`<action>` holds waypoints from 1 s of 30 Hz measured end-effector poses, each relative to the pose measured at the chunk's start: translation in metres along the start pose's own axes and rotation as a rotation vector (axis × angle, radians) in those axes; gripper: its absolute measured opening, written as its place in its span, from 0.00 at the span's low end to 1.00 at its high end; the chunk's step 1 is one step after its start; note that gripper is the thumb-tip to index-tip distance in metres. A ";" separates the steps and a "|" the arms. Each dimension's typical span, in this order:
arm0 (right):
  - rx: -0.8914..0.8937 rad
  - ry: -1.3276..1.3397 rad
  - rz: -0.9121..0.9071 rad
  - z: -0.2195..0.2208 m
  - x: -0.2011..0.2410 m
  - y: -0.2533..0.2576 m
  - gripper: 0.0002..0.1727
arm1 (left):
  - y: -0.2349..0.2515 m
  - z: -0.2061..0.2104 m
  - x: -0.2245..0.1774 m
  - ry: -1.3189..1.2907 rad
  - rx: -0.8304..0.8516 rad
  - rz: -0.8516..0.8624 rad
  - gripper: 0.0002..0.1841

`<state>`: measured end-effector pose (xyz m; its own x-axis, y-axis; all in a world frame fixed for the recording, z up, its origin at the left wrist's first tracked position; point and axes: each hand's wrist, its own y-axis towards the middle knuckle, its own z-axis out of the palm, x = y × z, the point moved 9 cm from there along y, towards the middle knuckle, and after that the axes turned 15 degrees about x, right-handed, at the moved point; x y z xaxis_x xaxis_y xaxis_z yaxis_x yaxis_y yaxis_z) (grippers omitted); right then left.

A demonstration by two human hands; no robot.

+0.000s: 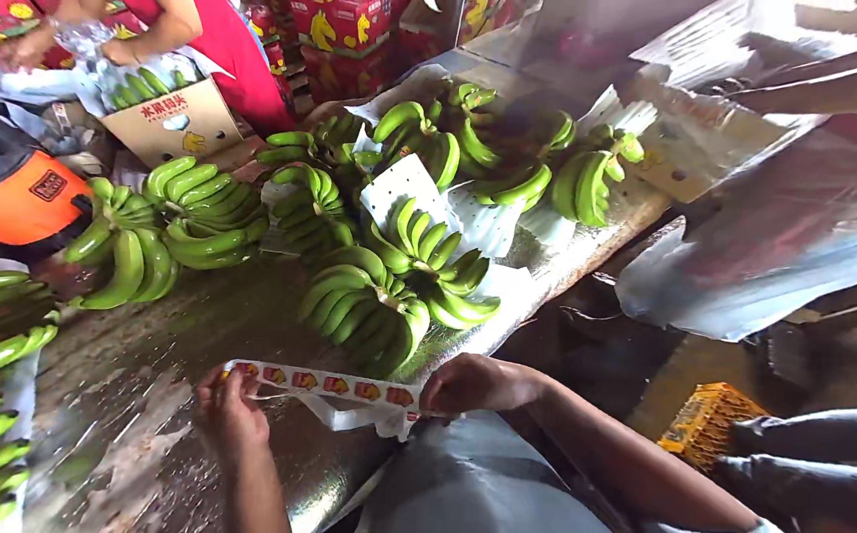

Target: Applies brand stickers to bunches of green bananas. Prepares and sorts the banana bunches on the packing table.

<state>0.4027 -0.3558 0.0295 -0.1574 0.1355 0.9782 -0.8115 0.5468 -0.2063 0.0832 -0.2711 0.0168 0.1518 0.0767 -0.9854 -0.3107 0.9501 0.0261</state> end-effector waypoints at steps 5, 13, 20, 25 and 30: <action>-0.114 0.030 0.053 -0.010 -0.007 0.004 0.14 | -0.020 0.012 0.020 0.644 0.360 0.081 0.29; -0.251 0.030 0.153 0.005 -0.003 0.032 0.32 | -0.107 0.136 -0.010 0.766 0.820 0.401 0.10; -0.328 0.372 0.015 0.008 -0.013 0.030 0.34 | -0.125 0.139 -0.010 0.901 0.778 0.665 0.09; -0.279 0.528 -0.072 0.016 -0.013 0.033 0.36 | -0.124 0.142 -0.003 0.915 0.830 0.647 0.10; -0.266 0.479 -0.053 0.020 -0.018 0.034 0.40 | -0.125 0.142 0.002 0.874 0.888 0.562 0.10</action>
<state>0.3664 -0.3566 0.0057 0.2044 0.4289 0.8799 -0.6312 0.7448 -0.2165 0.2555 -0.3468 0.0356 -0.5335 0.6140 -0.5817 0.6186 0.7523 0.2267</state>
